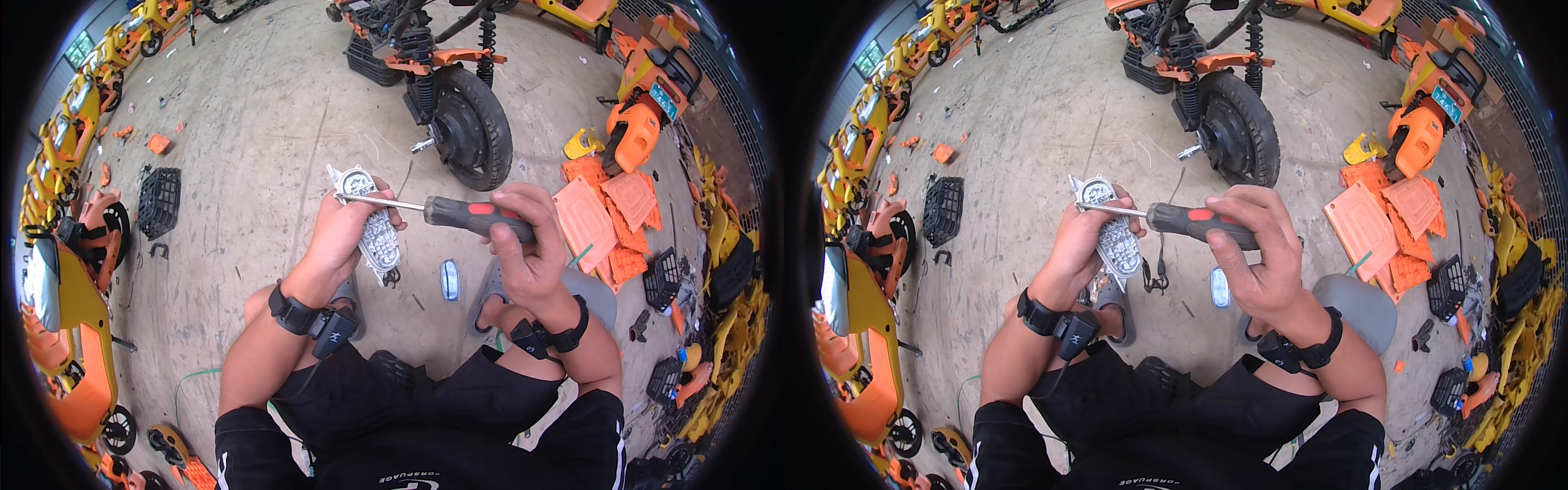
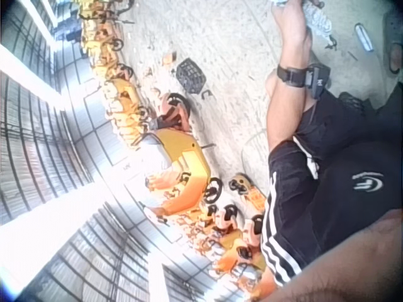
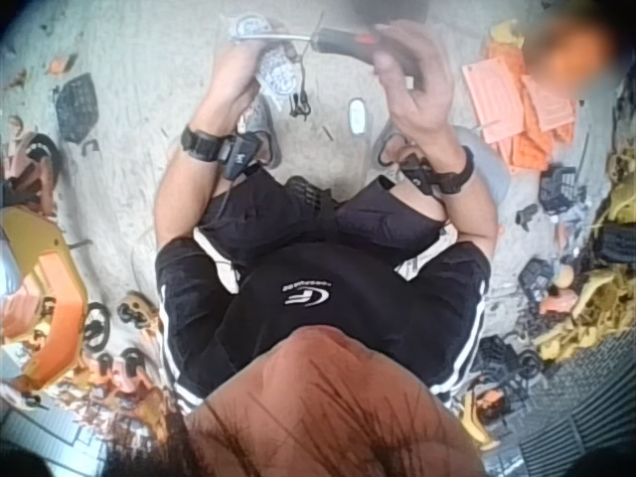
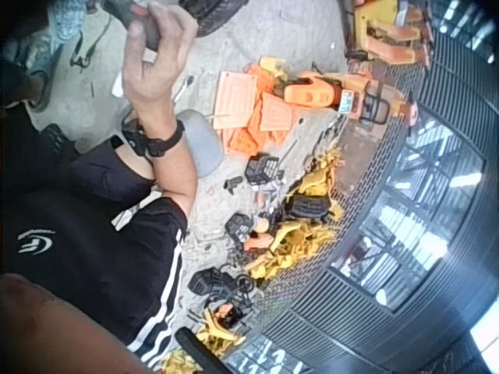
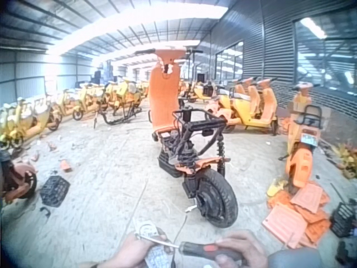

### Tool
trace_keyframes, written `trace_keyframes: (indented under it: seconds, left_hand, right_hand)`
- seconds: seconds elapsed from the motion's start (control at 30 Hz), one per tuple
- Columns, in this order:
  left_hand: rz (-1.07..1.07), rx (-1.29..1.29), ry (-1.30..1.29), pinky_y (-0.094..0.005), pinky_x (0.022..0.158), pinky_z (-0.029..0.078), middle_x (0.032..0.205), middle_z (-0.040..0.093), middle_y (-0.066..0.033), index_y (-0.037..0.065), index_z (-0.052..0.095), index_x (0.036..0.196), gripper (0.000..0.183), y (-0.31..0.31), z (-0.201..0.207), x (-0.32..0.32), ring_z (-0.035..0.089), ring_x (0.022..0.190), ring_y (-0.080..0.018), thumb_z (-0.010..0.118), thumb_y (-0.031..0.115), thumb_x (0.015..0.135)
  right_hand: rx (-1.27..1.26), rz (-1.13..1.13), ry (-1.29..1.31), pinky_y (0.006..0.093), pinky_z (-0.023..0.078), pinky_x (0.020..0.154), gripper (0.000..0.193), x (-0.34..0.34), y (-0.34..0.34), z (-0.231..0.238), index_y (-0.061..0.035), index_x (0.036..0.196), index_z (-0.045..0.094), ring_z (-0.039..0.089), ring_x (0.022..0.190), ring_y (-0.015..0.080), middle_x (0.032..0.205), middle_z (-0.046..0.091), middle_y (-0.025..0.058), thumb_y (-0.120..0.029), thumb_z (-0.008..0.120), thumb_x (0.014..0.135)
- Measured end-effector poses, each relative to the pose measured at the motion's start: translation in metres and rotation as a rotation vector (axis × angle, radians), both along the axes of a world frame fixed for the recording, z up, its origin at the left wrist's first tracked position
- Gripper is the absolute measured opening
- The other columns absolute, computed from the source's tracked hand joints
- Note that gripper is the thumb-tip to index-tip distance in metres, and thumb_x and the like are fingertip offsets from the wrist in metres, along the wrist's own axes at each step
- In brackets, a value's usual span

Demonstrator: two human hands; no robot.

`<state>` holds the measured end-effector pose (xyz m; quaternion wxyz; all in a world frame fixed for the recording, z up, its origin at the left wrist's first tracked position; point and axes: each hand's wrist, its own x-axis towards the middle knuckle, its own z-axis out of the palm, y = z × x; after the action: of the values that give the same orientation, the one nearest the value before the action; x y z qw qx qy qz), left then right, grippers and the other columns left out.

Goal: The person uses a screwdriver to remove screws from a plastic casing of a scooter part and then separates the internal components by hand.

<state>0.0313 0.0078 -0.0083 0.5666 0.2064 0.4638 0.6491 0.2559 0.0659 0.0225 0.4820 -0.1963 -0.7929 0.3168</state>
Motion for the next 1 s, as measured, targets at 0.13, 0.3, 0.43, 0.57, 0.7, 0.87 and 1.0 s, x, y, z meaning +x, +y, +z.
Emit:
trace_keyframes:
  seconds: [0.13,0.3,0.43,0.57,0.7,0.87,1.0]
  left_hand:
    - [-0.013,0.010,0.028,-0.0353,0.065,0.058,0.078,0.060,-0.0105,-0.003,0.058,0.092,0.005,0.000,-0.003,-0.001,0.064,0.066,-0.0199,0.057,-0.002,0.087]
    - [-0.015,-0.017,0.071,-0.0354,0.064,0.057,0.077,0.060,-0.0107,-0.003,0.057,0.091,0.005,-0.001,-0.001,0.002,0.063,0.065,-0.0202,0.057,-0.004,0.085]
    - [0.007,-0.059,-0.064,-0.0347,0.063,0.057,0.076,0.060,-0.0106,-0.002,0.056,0.090,0.006,-0.001,0.001,0.000,0.063,0.065,-0.0201,0.057,-0.003,0.084]
    - [-0.016,-0.063,-0.155,-0.0358,0.065,0.057,0.077,0.060,-0.0102,-0.001,0.055,0.091,0.007,0.000,-0.003,-0.003,0.063,0.066,-0.0206,0.057,-0.001,0.084]
    - [-0.078,-0.016,-0.335,-0.0378,0.070,0.057,0.079,0.059,-0.0101,0.000,0.055,0.092,0.008,0.002,-0.008,-0.006,0.063,0.071,-0.0226,0.056,0.001,0.084]
    - [-0.089,0.018,-0.454,-0.0387,0.072,0.057,0.082,0.060,-0.0113,0.001,0.055,0.094,0.009,0.005,-0.009,-0.004,0.063,0.074,-0.0242,0.056,0.002,0.085]
    - [-0.082,0.029,-0.483,-0.0403,0.073,0.057,0.085,0.061,-0.0134,0.000,0.056,0.094,0.009,0.004,-0.007,-0.002,0.062,0.074,-0.0258,0.055,0.005,0.086]
  right_hand:
    - [-0.095,-0.005,0.102,0.0276,0.051,0.069,0.024,-0.001,-0.001,-0.002,0.0015,0.112,0.060,0.059,0.087,0.0192,0.110,0.057,0.0175,-0.007,0.063,0.089]
    - [-0.067,-0.043,0.204,0.0236,0.051,0.063,0.032,0.002,0.001,-0.003,0.0016,0.119,0.052,0.059,0.080,0.0150,0.111,0.057,0.0162,-0.008,0.062,0.090]
    - [-0.185,-0.111,0.431,0.0222,0.050,0.059,0.039,0.005,0.009,0.001,0.0003,0.125,0.043,0.060,0.077,0.0136,0.111,0.057,0.0145,-0.010,0.060,0.091]
    - [-0.199,-0.160,0.536,0.0239,0.050,0.055,0.039,0.016,0.022,0.011,-0.0014,0.126,0.043,0.060,0.074,0.0131,0.106,0.059,0.0133,-0.009,0.060,0.091]
    - [-0.241,-0.242,0.370,0.0252,0.050,0.063,0.040,0.009,0.025,0.008,-0.0015,0.125,0.046,0.059,0.074,0.0110,0.096,0.062,0.0090,-0.007,0.064,0.090]
    - [-0.456,-0.059,0.148,0.0238,0.047,0.072,0.042,-0.002,0.018,-0.006,-0.0022,0.129,0.049,0.057,0.080,0.0088,0.094,0.059,0.0045,-0.018,0.063,0.093]
    - [-0.277,-0.052,0.093,0.0243,0.047,0.072,0.041,-0.003,0.022,-0.012,-0.0023,0.130,0.049,0.057,0.080,0.0091,0.094,0.058,0.0041,-0.020,0.061,0.095]
